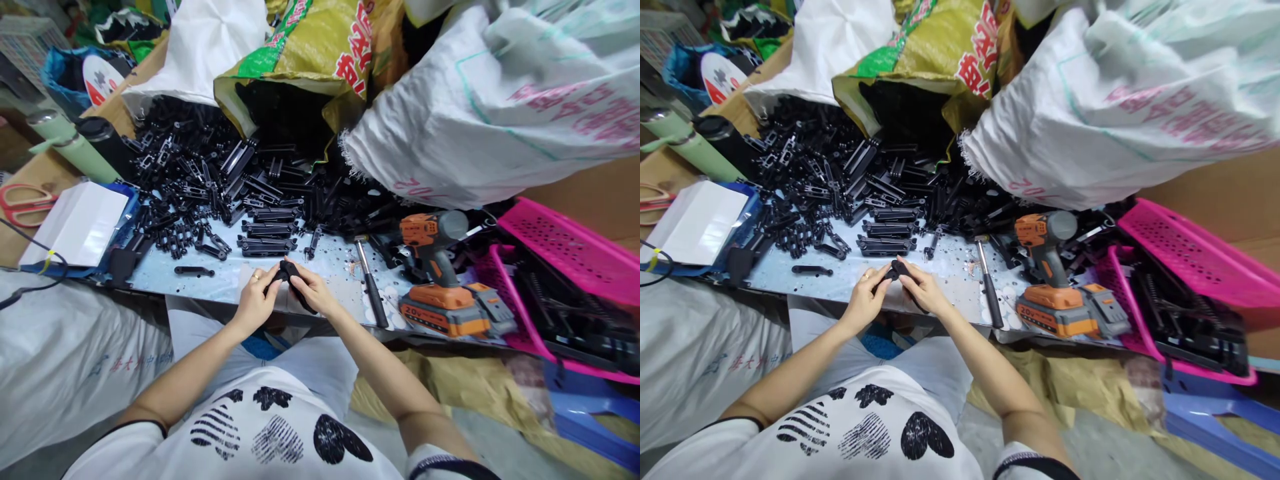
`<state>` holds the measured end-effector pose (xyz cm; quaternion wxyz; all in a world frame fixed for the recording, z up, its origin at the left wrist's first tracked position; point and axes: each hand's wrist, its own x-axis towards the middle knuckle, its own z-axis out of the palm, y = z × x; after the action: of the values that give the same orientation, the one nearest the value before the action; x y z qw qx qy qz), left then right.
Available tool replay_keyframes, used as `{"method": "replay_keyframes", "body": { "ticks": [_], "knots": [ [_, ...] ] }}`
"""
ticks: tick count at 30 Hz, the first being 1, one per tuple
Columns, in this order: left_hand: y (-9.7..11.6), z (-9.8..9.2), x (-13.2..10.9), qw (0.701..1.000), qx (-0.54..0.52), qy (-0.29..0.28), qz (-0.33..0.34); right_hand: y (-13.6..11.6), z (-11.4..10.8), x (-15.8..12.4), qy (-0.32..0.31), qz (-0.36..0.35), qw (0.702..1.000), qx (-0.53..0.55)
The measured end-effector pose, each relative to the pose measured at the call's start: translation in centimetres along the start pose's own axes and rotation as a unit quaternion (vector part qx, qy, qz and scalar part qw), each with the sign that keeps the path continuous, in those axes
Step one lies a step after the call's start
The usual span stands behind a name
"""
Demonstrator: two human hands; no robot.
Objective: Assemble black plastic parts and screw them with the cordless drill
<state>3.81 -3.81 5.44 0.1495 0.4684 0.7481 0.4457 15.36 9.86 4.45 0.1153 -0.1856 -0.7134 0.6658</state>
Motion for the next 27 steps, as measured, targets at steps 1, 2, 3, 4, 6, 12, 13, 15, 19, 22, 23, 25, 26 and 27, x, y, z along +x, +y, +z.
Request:
{"method": "replay_keyframes", "body": {
  "ticks": [1, 2, 3, 4, 6, 12, 13, 15, 19, 22, 23, 25, 26, 27],
  "knots": [
    [0.1, -0.2, -0.1, 1.0, 0.018, -0.004, 0.007, -0.2, -0.4, -0.1, -0.004, -0.028, 0.999, -0.041],
    [0.3, -0.3, -0.1, 0.999, 0.03, -0.004, 0.013, -0.4, -0.7, -0.1, -0.01, -0.054, 0.995, -0.079],
    [0.5, -0.2, -0.2, 0.999, 0.037, 0.005, 0.017, -0.6, -0.8, -0.2, -0.016, -0.074, 0.991, -0.107],
    [0.7, -0.1, -0.2, 0.999, 0.037, 0.023, 0.02, -0.7, -0.8, -0.2, -0.017, -0.088, 0.988, -0.124],
    [1.1, 0.4, -0.1, 0.996, 0.027, 0.085, 0.023, -0.8, 0.0, -0.3, 0.005, -0.1, 0.987, -0.124],
    [0.0, 0.9, 0.4, 0.994, 0.004, 0.094, 0.057, 0.4, 3.0, -0.4, 0.057, -0.102, 0.985, -0.125],
    [-0.4, 0.8, 0.3, 0.996, 0.009, 0.079, 0.049, 0.6, 2.7, -0.2, 0.038, -0.101, 0.982, -0.152],
    [-1.1, 0.6, 0.1, 0.996, 0.047, 0.068, 0.012, 0.8, 1.0, 0.5, 0.011, -0.097, 0.966, -0.239],
    [-1.4, -0.1, 0.3, 0.973, 0.213, -0.064, 0.062, 0.2, -5.7, 3.1, 0.165, -0.061, 0.876, -0.45],
    [-1.4, -0.4, 1.4, 0.915, 0.282, -0.225, 0.181, -0.8, -10.3, 5.9, 0.269, -0.014, 0.796, -0.543],
    [-1.4, -0.4, 1.8, 0.899, 0.297, -0.253, 0.199, -1.1, -11.3, 7.2, 0.272, -0.006, 0.784, -0.558],
    [-1.3, -0.1, 2.5, 0.883, 0.329, -0.266, 0.202, -1.5, -12.4, 10.1, 0.27, 0.004, 0.776, -0.57],
    [-1.3, 0.1, 2.7, 0.88, 0.346, -0.259, 0.195, -1.7, -12.6, 11.7, 0.27, 0.015, 0.776, -0.569],
    [-1.2, 0.2, 2.9, 0.879, 0.36, -0.25, 0.187, -1.8, -12.7, 13.3, 0.272, 0.036, 0.779, -0.564]
  ]
}}
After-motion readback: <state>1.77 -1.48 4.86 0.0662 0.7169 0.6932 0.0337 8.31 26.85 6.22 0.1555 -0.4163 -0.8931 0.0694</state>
